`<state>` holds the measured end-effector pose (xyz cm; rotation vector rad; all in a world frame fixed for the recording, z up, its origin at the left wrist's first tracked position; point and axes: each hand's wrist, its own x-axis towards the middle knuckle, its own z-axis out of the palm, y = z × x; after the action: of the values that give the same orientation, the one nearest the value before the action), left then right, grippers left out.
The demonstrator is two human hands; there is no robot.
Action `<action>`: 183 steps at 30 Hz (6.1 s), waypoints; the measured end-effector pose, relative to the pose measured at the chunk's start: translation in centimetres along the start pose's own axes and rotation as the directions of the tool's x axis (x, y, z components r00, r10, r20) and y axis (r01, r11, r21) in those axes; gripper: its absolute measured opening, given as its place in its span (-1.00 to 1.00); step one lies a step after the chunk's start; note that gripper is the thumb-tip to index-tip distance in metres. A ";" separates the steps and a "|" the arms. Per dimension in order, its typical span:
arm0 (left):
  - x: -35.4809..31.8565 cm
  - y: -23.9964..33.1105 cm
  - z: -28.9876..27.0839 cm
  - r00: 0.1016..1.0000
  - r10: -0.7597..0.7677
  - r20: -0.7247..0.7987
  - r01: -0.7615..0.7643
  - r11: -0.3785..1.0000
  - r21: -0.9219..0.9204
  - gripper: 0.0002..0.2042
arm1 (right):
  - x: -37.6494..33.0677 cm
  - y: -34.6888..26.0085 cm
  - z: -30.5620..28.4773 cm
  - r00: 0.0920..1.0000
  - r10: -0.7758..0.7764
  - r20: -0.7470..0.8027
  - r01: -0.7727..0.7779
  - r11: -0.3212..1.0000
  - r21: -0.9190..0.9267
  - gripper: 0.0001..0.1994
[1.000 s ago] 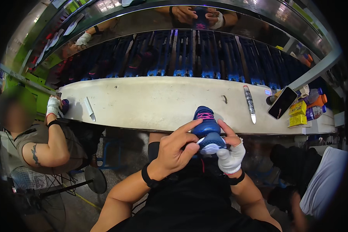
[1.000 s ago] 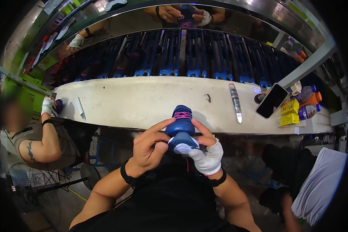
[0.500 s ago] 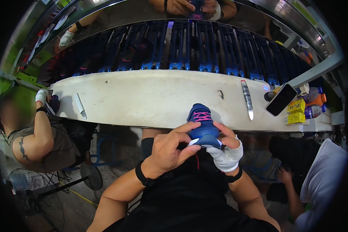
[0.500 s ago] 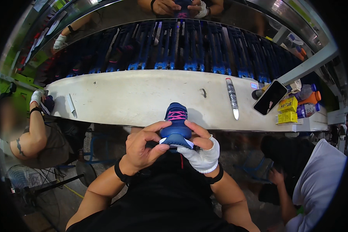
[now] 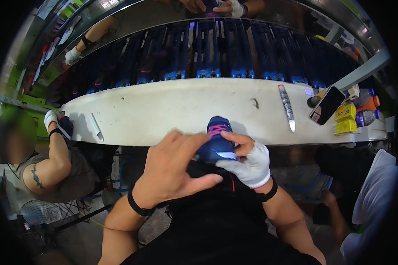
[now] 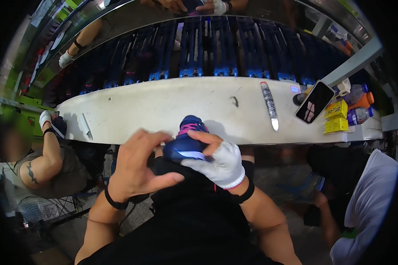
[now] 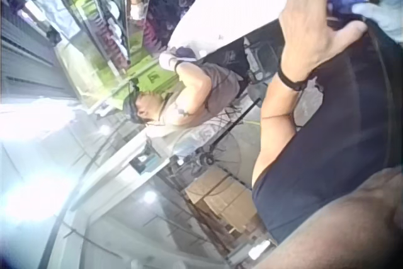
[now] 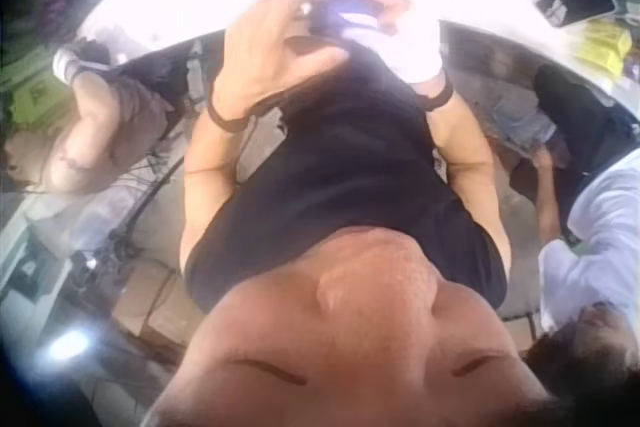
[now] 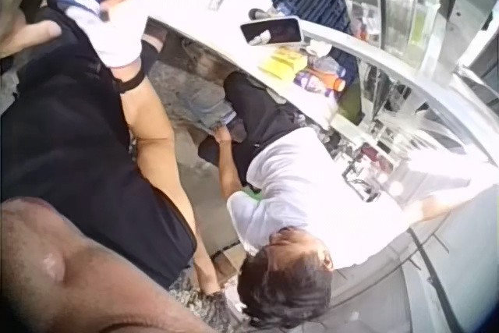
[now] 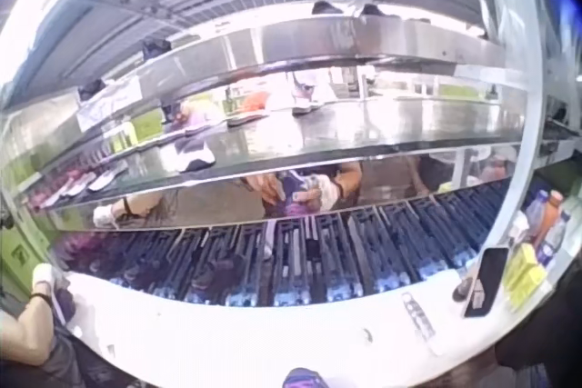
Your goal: Checking and assembling shoe components on a production line.
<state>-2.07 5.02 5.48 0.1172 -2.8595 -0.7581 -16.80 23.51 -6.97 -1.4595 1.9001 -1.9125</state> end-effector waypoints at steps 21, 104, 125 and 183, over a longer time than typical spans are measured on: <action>-3.7 -3.6 3.2 0.985 0.081 -0.152 -0.071 0.995 0.076 -0.34 | -3.3 0.9 1.1 0.932 0.347 0.105 -0.258 0.839 -0.478 -0.49; -2.1 -1.5 -4.5 0.960 0.213 0.182 -0.221 0.975 0.022 -0.03 | -2.3 -0.9 1.2 0.987 0.094 0.133 -0.076 0.988 -0.132 -0.20; -4.9 -5.3 0.6 0.689 0.186 -0.700 -0.539 0.777 -0.324 0.03 | 4.8 -11.5 -3.5 0.938 -0.235 -0.253 0.290 0.934 0.209 0.02; -0.1 -14.5 3.8 0.925 -0.096 -0.367 0.117 0.993 0.034 -0.65 | 37.3 -3.2 -4.9 0.989 -0.012 0.148 0.130 0.544 -0.829 -0.49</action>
<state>-2.31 -5.71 -5.02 0.3825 -2.5336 -0.6013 -38.52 4.12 17.08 -1.7766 2.9120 -0.7963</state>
